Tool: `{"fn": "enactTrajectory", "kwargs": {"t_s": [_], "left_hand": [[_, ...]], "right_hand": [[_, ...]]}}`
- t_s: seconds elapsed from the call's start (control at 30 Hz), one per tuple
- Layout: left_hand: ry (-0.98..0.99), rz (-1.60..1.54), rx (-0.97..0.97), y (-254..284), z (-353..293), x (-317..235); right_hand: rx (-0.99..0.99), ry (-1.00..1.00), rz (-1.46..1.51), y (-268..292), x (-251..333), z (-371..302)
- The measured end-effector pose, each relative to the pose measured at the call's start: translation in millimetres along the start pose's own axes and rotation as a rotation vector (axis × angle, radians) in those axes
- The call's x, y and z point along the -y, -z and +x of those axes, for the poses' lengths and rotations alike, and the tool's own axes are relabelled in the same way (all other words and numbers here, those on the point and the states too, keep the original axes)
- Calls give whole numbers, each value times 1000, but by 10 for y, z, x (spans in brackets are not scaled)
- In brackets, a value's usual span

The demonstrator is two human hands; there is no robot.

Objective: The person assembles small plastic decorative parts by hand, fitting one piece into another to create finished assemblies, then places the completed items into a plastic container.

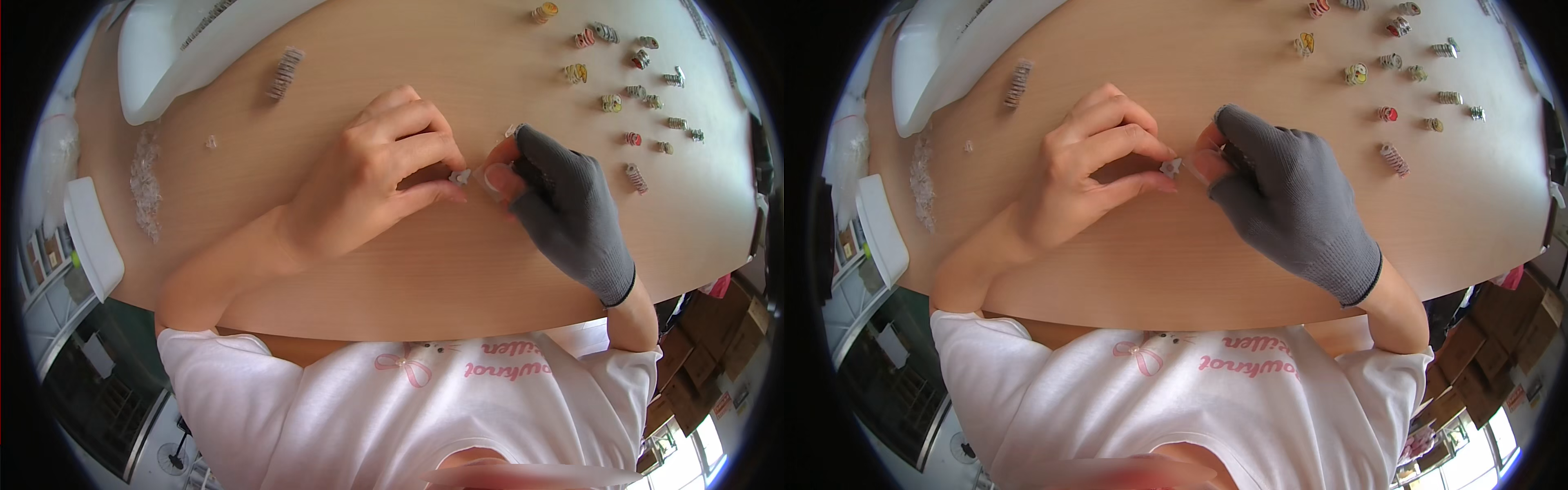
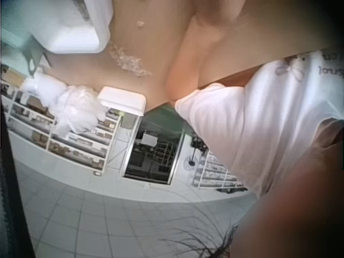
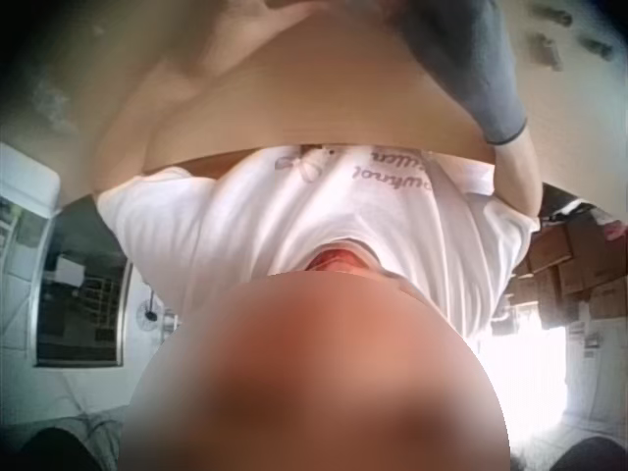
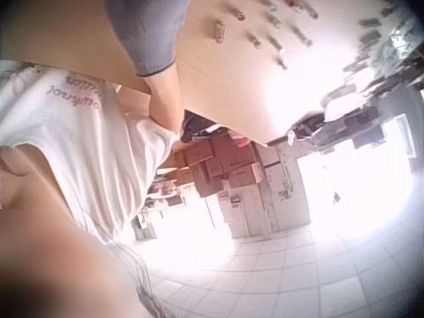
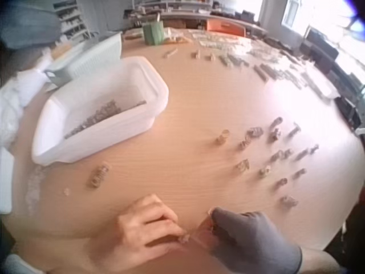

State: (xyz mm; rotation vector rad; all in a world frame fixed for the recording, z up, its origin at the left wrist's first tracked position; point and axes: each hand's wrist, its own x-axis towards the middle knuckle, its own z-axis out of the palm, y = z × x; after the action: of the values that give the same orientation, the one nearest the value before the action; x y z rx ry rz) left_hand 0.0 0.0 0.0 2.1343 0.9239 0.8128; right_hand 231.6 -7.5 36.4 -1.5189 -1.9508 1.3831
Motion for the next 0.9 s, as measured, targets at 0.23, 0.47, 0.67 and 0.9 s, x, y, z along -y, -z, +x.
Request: {"fn": "enactTrajectory", "kwargs": {"t_s": [0.23, 0.47, 0.67, 0.9], "left_hand": [[-10, -49, 4, 8, -1, 28], [-2, -36, -42, -13, 3, 7], [5, -61, -52, -19, -9, 11], [-14, 9, -87, -61, -2, -23]], "right_hand": [[33, 27, -60, -26, -14, -5], [20, 11, -68, -37, 20, 9], [-17, 59, -27, -70, 33, 34], [13, 56, -141, -18, 69, 44]]}}
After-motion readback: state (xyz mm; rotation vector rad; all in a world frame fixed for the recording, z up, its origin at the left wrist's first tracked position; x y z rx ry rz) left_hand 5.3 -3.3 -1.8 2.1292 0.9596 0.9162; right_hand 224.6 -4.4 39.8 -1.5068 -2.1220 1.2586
